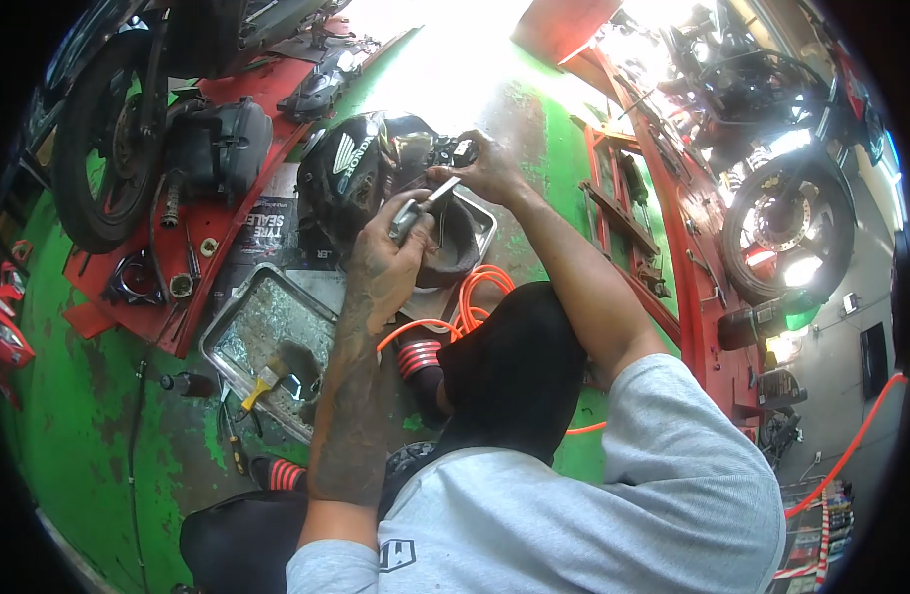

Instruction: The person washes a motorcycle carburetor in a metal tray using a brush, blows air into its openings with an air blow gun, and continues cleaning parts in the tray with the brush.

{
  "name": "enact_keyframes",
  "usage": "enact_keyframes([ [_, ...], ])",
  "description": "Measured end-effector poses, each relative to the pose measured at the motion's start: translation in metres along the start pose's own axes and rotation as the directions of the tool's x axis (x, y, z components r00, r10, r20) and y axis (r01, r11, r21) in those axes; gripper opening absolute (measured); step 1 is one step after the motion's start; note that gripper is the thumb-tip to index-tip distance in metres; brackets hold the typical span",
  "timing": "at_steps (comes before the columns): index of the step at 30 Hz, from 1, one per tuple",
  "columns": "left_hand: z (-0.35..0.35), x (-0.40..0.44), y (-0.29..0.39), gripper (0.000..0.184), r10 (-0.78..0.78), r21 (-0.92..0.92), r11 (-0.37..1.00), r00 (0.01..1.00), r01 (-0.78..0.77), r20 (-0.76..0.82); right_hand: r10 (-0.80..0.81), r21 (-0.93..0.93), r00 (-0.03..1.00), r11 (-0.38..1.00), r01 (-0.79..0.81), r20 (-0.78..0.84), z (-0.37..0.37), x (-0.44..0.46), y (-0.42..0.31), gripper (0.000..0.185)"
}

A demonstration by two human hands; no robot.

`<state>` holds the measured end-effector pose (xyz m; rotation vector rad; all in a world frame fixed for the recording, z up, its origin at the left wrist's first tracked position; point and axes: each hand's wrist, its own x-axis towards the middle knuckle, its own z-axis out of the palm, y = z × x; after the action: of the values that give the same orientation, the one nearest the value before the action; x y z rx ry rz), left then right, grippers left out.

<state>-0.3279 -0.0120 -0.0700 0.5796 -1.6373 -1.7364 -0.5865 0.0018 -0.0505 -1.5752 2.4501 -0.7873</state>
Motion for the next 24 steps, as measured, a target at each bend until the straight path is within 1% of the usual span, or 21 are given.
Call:
enact_keyframes([
  [1, 0.001, 0.001, -0.003, 0.030, -0.001, 0.000, 1.000, 1.000, 0.001, 0.000, -0.002, -0.032, 1.000, 0.999, 0.002, 0.000, 0.001, 0.001, 0.002, 0.085],
  [3, 0.003, 0.004, -0.007, 0.031, 0.008, 0.013, 1.000, 0.998, -0.007, -0.062, -0.003, -0.019, 1.000, 1.000, 0.003, -0.003, 0.000, -0.002, -0.002, 0.084],
  [4, 0.002, 0.004, -0.010, 0.031, 0.009, 0.012, 1.000, 0.998, -0.008, -0.063, -0.003, -0.006, 1.000, 1.000, 0.003, -0.008, -0.001, -0.003, -0.004, 0.083],
  [6, 0.001, 0.002, -0.009, 0.030, 0.047, -0.169, 0.985, 0.992, -0.026, 0.120, 0.011, -0.007, 1.000, 1.000, -0.011, 0.013, -0.004, -0.004, -0.005, 0.083],
  [7, 0.003, 0.003, -0.009, 0.030, 0.047, -0.169, 0.985, 0.992, -0.026, 0.120, 0.026, -0.006, 0.999, 1.000, -0.026, 0.035, -0.005, -0.004, -0.005, 0.083],
  [8, 0.007, 0.003, -0.008, 0.030, 0.053, -0.064, 0.997, 0.999, -0.053, 0.003, 0.027, -0.006, 0.999, 1.000, -0.027, 0.036, -0.002, -0.003, 0.000, 0.083],
  [9, 0.009, 0.003, -0.007, 0.030, 0.072, 0.046, 0.997, 0.991, -0.067, -0.114, -0.023, -0.031, 1.000, 0.999, 0.023, 0.016, 0.001, -0.001, 0.004, 0.082],
  [10, 0.009, 0.003, -0.008, 0.030, 0.072, 0.046, 0.997, 0.991, -0.067, -0.115, -0.073, -0.057, 0.997, 0.996, 0.073, -0.004, 0.003, 0.002, 0.008, 0.081],
  [11, 0.009, 0.004, -0.009, 0.030, 0.058, -0.008, 0.998, 0.994, -0.059, -0.098, -0.074, -0.059, 0.997, 0.996, 0.074, -0.003, 0.002, 0.000, 0.005, 0.081],
  [12, 0.009, 0.004, -0.010, 0.030, 0.045, -0.061, 0.997, 0.996, -0.050, -0.080, -0.107, -0.081, 0.994, 0.991, 0.106, -0.012, 0.001, -0.002, 0.002, 0.080],
  [13, 0.009, 0.005, -0.011, 0.030, 0.045, -0.061, 0.997, 0.996, -0.050, -0.080, -0.140, -0.102, 0.990, 0.985, 0.137, -0.021, 0.000, -0.004, -0.001, 0.079],
  [15, 0.007, 0.005, -0.011, 0.031, 0.064, 0.098, 0.994, 0.982, -0.047, -0.178, -0.152, -0.082, 0.988, 0.985, 0.151, -0.001, -0.004, -0.008, -0.007, 0.078],
  [16, 0.005, 0.005, -0.012, 0.031, 0.063, 0.098, 0.994, 0.982, -0.046, -0.180, -0.164, -0.061, 0.986, 0.984, 0.165, 0.020, -0.005, -0.010, -0.010, 0.076],
  [17, 0.002, 0.005, -0.011, 0.031, 0.053, 0.011, 0.999, 0.992, -0.052, -0.117, -0.165, -0.060, 0.986, 0.984, 0.166, 0.021, -0.005, -0.008, -0.008, 0.076],
  [18, 0.001, 0.004, -0.011, 0.031, 0.047, -0.078, 0.996, 0.997, -0.051, -0.053, -0.207, -0.058, 0.978, 0.976, 0.209, 0.031, -0.004, -0.007, -0.006, 0.076],
  [19, 0.001, 0.005, -0.011, 0.031, 0.047, -0.078, 0.996, 0.997, -0.051, -0.054, -0.250, -0.055, 0.968, 0.966, 0.252, 0.040, -0.003, -0.006, -0.004, 0.075],
  [21, 0.003, 0.006, -0.012, 0.032, 0.027, 0.048, 0.999, 0.983, -0.019, -0.182, -0.252, -0.065, 0.967, 0.965, 0.255, 0.046, -0.003, -0.007, -0.006, 0.075],
  [22, 0.002, 0.006, -0.012, 0.032, 0.026, 0.048, 0.999, 0.983, -0.017, -0.184, -0.255, -0.073, 0.966, 0.963, 0.258, 0.051, -0.003, -0.007, -0.007, 0.075],
  [24, -0.002, 0.007, -0.013, 0.031, 0.021, -0.004, 1.000, 0.993, -0.021, -0.114, -0.278, -0.061, 0.959, 0.958, 0.282, 0.056, -0.001, -0.006, -0.004, 0.076],
])
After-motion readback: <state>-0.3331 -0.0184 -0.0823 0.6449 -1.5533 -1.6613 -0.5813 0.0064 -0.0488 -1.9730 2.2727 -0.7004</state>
